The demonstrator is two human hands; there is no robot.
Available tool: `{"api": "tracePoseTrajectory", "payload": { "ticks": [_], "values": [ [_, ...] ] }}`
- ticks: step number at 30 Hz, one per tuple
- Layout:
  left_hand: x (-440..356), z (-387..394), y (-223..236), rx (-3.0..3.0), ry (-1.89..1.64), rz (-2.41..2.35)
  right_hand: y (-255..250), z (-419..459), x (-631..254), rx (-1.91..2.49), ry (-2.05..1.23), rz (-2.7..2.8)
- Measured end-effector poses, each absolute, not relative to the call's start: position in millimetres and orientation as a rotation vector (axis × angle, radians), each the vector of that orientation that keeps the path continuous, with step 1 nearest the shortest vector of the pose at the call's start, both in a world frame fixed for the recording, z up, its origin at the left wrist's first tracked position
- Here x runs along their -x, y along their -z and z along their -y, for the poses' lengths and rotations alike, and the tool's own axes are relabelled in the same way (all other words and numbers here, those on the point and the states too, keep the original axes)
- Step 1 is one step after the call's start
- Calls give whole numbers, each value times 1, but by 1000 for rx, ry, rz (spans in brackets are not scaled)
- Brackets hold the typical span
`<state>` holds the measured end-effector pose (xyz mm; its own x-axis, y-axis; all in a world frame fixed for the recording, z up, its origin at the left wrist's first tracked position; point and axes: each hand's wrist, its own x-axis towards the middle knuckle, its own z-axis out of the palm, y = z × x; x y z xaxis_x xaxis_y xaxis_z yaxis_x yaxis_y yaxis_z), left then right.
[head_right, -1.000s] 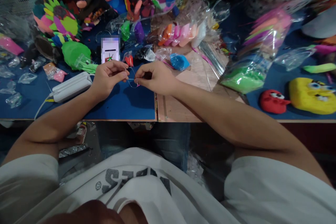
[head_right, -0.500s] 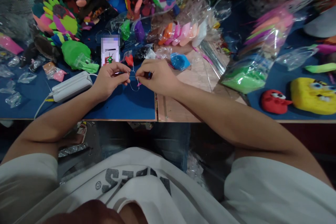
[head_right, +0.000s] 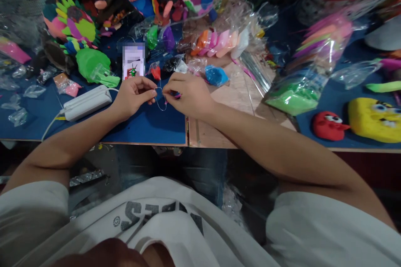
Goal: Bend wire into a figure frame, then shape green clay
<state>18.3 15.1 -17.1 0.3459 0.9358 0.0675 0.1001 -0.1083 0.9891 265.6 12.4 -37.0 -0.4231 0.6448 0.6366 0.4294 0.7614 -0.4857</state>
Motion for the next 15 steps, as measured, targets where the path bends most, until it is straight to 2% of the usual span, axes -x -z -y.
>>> {"api": "tracePoseTrajectory", "payload": {
  "ticks": [8,15],
  "values": [
    [-16,-17,18,-1672,-1000,-1011,22,-6,-264,1012,-737,1989],
    [-17,-15,19,-1677,-1031,-972,23,-1,-260,980,-673,1968]
  ]
}}
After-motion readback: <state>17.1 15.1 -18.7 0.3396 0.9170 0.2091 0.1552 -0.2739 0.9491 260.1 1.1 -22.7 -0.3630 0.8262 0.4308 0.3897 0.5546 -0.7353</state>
